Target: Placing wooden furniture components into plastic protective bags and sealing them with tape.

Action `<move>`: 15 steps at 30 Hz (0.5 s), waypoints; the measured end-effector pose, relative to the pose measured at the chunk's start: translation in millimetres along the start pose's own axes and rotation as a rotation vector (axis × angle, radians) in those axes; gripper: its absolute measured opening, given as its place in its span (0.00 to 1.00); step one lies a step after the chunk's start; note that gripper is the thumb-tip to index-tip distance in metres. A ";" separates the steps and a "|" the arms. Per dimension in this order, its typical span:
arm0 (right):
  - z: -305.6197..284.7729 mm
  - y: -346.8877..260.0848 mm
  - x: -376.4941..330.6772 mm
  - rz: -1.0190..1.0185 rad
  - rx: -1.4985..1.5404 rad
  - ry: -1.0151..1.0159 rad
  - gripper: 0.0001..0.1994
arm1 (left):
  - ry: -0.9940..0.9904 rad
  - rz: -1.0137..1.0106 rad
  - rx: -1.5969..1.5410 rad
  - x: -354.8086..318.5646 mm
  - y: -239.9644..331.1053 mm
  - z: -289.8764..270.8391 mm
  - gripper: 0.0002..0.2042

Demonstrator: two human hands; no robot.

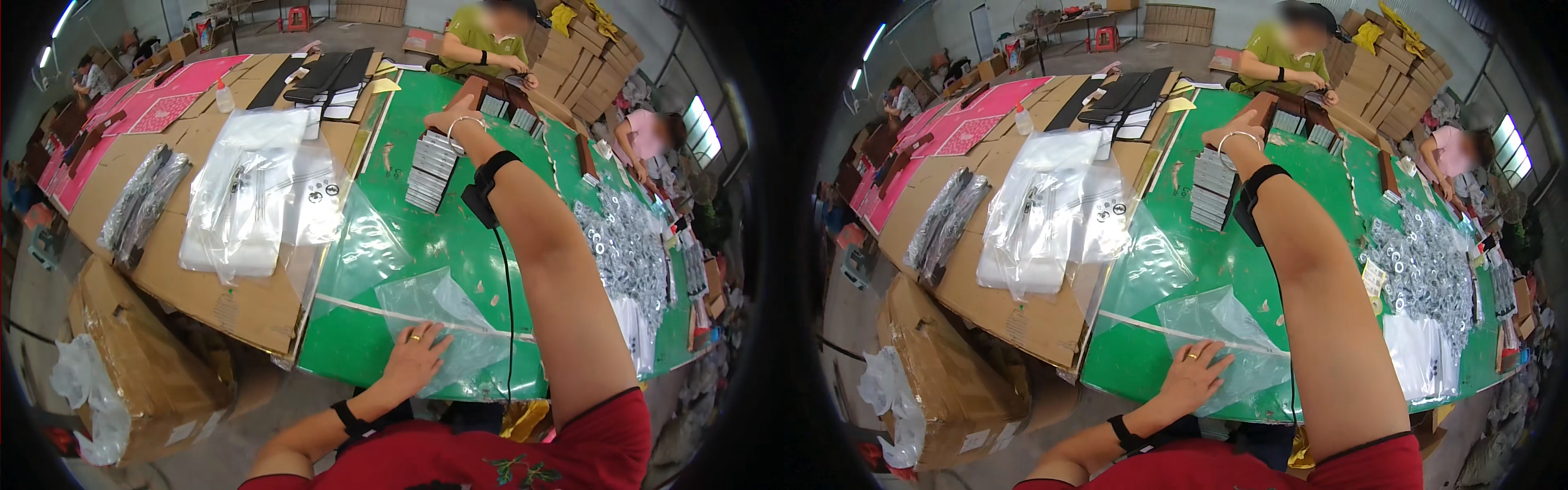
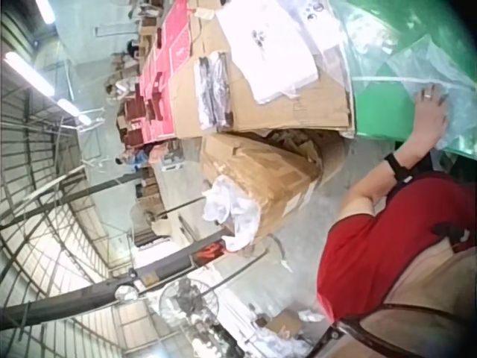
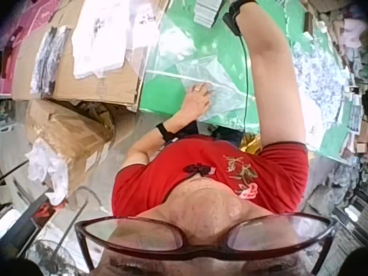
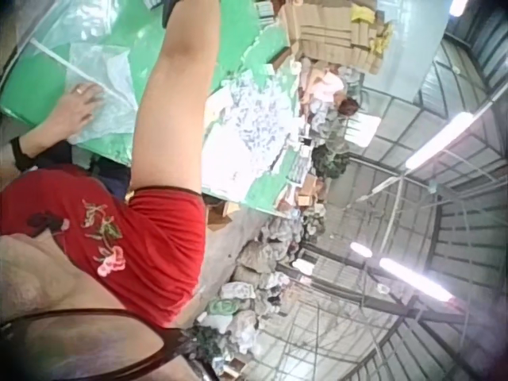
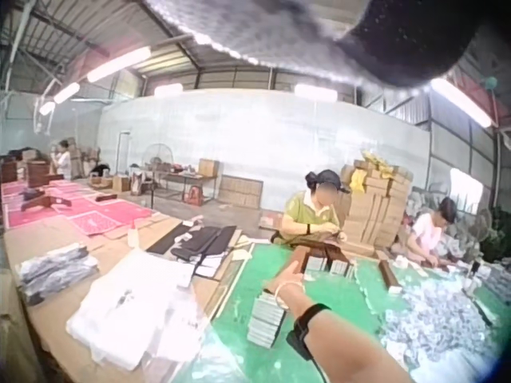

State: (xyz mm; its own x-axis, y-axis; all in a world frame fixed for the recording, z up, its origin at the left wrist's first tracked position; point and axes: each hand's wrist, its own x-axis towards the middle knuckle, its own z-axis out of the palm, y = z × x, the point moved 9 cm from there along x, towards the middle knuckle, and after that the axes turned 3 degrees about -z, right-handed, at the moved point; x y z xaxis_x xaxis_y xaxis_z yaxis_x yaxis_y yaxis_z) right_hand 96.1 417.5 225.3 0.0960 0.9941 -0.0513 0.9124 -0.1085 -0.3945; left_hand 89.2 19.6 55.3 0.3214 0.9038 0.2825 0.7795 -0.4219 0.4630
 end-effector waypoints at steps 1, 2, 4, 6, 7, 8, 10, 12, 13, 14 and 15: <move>-0.5 2.4 5.2 0.035 -0.007 0.022 0.69 | -0.018 -0.003 -0.012 4.2 0.1 5.3 0.26; -1.5 4.1 5.6 0.072 -0.013 0.040 0.68 | -0.018 0.002 -0.013 6.4 0.8 6.7 0.26; -5.7 9.3 7.1 0.094 0.082 0.021 0.66 | -0.002 -0.011 -0.024 9.3 -0.9 6.1 0.25; -10.0 12.5 4.3 0.108 0.173 -0.004 0.64 | -0.006 -0.021 -0.034 8.8 -1.8 7.3 0.25; -11.4 9.3 3.2 0.068 0.182 -0.031 0.64 | -0.010 -0.032 -0.041 8.0 -2.7 7.7 0.25; -11.2 7.9 0.8 0.031 0.191 -0.059 0.64 | -0.010 -0.031 -0.045 4.9 -0.2 8.7 0.25; -4.7 17.0 11.5 0.049 0.130 0.007 0.64 | 0.000 -0.028 -0.013 9.0 -1.2 10.4 0.25; -1.0 9.6 6.5 0.044 0.079 0.072 0.64 | 0.008 -0.023 -0.028 6.2 -2.4 11.9 0.25; -1.8 3.3 8.4 0.040 0.079 0.073 0.64 | 0.011 -0.016 -0.046 6.5 -3.6 12.3 0.25; -5.6 -3.5 4.3 0.036 -0.004 0.072 0.65 | 0.011 -0.020 -0.048 6.2 -3.5 11.7 0.25; -7.3 -7.9 2.9 0.032 -0.086 0.071 0.65 | 0.014 -0.020 -0.038 6.2 -3.1 10.5 0.25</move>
State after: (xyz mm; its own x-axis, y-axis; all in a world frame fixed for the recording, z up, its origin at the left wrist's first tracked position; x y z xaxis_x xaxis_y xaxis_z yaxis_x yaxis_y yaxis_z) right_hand 92.0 421.2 235.0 0.1511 0.9885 0.0038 0.9389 -0.1423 -0.3135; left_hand 94.4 27.3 46.8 0.2985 0.9111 0.2844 0.7648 -0.4066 0.4998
